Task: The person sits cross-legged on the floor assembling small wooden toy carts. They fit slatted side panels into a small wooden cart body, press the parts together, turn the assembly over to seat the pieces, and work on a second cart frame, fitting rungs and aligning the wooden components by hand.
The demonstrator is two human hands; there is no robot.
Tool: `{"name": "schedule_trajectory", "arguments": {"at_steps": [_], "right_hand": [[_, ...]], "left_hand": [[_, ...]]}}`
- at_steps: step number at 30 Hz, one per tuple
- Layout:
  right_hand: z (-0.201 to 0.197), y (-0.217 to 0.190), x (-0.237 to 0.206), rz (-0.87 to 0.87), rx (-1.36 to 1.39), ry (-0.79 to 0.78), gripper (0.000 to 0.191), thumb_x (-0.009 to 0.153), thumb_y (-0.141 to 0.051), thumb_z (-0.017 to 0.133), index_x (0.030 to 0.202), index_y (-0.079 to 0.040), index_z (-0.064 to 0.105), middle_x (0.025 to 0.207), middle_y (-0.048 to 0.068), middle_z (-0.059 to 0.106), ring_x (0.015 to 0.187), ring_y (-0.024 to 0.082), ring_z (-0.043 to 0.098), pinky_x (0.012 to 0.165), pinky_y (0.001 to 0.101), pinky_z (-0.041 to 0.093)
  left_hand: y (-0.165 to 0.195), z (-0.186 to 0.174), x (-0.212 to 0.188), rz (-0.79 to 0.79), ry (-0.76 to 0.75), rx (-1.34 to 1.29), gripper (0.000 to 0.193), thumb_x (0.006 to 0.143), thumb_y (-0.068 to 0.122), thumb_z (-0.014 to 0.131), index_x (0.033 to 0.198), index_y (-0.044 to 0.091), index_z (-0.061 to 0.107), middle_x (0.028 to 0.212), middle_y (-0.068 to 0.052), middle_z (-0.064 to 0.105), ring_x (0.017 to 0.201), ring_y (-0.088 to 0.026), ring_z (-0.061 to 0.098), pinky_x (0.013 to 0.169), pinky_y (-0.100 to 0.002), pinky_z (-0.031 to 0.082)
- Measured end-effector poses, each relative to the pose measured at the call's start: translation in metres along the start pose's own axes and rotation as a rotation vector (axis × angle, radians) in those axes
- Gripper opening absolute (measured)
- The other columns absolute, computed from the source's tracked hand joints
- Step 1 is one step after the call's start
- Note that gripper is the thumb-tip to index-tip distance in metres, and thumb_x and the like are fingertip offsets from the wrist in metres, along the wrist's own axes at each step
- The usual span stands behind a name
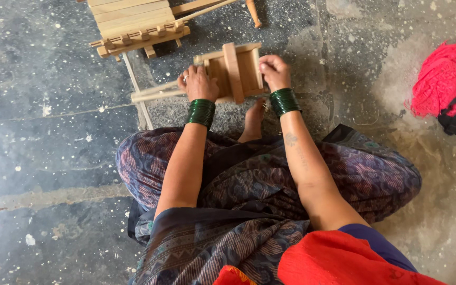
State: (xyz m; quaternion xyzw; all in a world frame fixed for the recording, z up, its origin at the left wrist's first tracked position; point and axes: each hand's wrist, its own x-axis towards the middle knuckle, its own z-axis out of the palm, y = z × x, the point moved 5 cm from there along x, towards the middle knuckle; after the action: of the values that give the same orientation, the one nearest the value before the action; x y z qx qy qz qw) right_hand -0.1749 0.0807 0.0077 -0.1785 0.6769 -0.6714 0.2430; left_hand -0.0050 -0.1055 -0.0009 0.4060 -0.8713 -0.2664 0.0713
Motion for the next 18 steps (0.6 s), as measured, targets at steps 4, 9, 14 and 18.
{"name": "schedule_trajectory", "arguments": {"at_steps": [4,9,14,18], "right_hand": [[-0.003,-0.005,0.003,0.012,0.356,-0.031,0.01,0.099,0.003,0.063,0.104,-0.005,0.066,0.092,0.001,0.067,0.085,0.011,0.063,0.08,0.0263,0.056],[-0.003,0.015,0.0,0.073,0.383,-0.035,0.012,0.097,0.004,0.06,0.101,-0.007,0.063,0.09,0.002,0.066,0.084,0.012,0.063,0.083,0.0277,0.057],[-0.013,0.025,-0.005,0.13,0.35,-0.118,0.01,0.1,0.003,0.06,0.101,-0.006,0.062,0.092,0.003,0.067,0.086,0.013,0.064,0.088,0.0292,0.058],[-0.033,0.025,-0.008,0.22,0.163,-0.222,0.01,0.097,0.001,0.064,0.104,-0.006,0.065,0.1,0.003,0.071,0.091,0.013,0.069,0.09,0.0304,0.061]], "left_hand": [[0.001,-0.008,0.003,0.079,0.173,-0.07,0.048,0.079,0.007,0.077,0.124,0.012,0.063,0.129,-0.009,0.061,0.133,-0.026,0.051,0.119,-0.054,0.023],[0.002,-0.002,-0.004,0.049,0.089,-0.105,0.044,0.083,0.02,0.079,0.122,0.011,0.061,0.128,-0.009,0.061,0.129,-0.027,0.051,0.119,-0.057,0.021],[-0.006,0.006,-0.013,-0.004,0.015,-0.027,0.048,0.084,0.021,0.076,0.13,0.017,0.061,0.145,-0.012,0.05,0.143,-0.031,0.036,0.118,-0.061,0.018],[-0.01,0.009,-0.026,-0.099,0.02,-0.033,0.039,0.095,0.033,0.068,0.134,0.028,0.061,0.164,-0.014,0.034,0.153,-0.031,0.023,0.119,-0.065,0.012]]}}
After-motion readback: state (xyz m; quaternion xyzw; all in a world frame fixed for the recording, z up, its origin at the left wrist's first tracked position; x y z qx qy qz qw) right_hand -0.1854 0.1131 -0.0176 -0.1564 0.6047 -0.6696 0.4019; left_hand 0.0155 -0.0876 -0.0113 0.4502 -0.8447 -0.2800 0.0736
